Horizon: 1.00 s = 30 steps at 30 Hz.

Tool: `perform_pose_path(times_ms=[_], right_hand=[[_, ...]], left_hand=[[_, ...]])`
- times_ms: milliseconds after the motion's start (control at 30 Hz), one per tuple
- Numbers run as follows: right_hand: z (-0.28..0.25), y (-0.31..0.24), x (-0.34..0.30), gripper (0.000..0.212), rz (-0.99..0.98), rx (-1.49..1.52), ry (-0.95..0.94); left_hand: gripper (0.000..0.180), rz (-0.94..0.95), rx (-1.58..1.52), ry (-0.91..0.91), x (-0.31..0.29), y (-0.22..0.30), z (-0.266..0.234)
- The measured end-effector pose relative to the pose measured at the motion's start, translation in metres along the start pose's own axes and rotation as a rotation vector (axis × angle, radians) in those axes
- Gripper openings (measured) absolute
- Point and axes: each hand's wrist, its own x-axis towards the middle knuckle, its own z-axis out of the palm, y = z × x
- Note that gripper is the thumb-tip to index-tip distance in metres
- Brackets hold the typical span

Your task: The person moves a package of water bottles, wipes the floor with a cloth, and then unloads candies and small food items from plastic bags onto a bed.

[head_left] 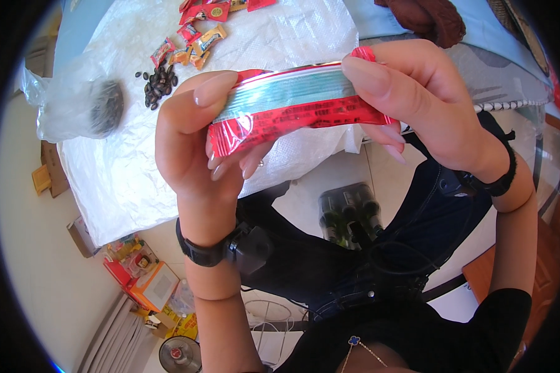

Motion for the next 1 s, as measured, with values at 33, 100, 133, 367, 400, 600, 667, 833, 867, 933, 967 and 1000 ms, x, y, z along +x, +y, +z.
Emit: perform_pose_path(times_ms=[33, 100, 133, 367, 400, 600, 667, 833, 867, 933, 967, 1000], right_hand=[[0.0, -0.0007, 0.0011, 0.038, -0.009, 0.011, -0.04], [0.0023, -0.0012, 0.0004, 0.039, -0.002, 0.013, -0.019], [0.0033, -0.0019, 0.0007, 0.039, 0.0, 0.014, -0.012], [0.0009, 0.0002, 0.0, 0.047, -0.016, -0.018, -0.001], [0.0014, 0.0001, 0.0002, 0.047, -0.029, -0.015, 0.003], [0.0, -0.0004, 0.0008, 0.045, -0.033, -0.047, -0.015], [-0.0008, 0.0005, 0.002, 0.044, -0.025, -0.064, -0.006], [0.0009, 0.0036, 0.0034, 0.041, -0.003, -0.045, 0.026], [-0.0001, 0.004, 0.0034, 0.041, -0.003, -0.06, 0.009], [-0.0014, 0.0042, 0.003, 0.041, -0.002, -0.077, -0.011], [-0.0017, 0.0047, 0.0032, 0.041, -0.006, -0.101, -0.026], [-0.0017, 0.0053, 0.0037, 0.041, -0.011, -0.125, -0.042]], left_hand=[[0.018, 0.018, 0.03, 0.01, 0.0004, -0.001, -0.0016], [0.018, 0.045, 0.078, 0.02, 0.0016, -0.0011, -0.0026], [0.017, 0.058, 0.098, 0.028, 0.0015, -0.001, -0.0036], [0.015, 0.119, 0.185, 0.046, 0.0024, -0.0031, -0.0059], [0.015, 0.126, 0.189, 0.048, 0.002, -0.0022, -0.0055], [0.013, 0.144, 0.2, 0.037, 0.001, -0.0029, -0.0066], [0.013, 0.144, 0.196, 0.034, 0.0003, -0.0027, -0.0069], [0.012, 0.139, 0.177, 0.012, -0.0014, -0.0002, -0.0041], [0.012, 0.136, 0.17, 0.003, -0.0013, 0.0001, -0.0029], [0.012, 0.136, 0.153, -0.019, -0.002, 0.0004, -0.0016], [0.012, 0.133, 0.144, -0.027, -0.0021, 0.0002, -0.001], [0.012, 0.133, 0.136, -0.035, -0.0026, 0.0007, -0.0011]])
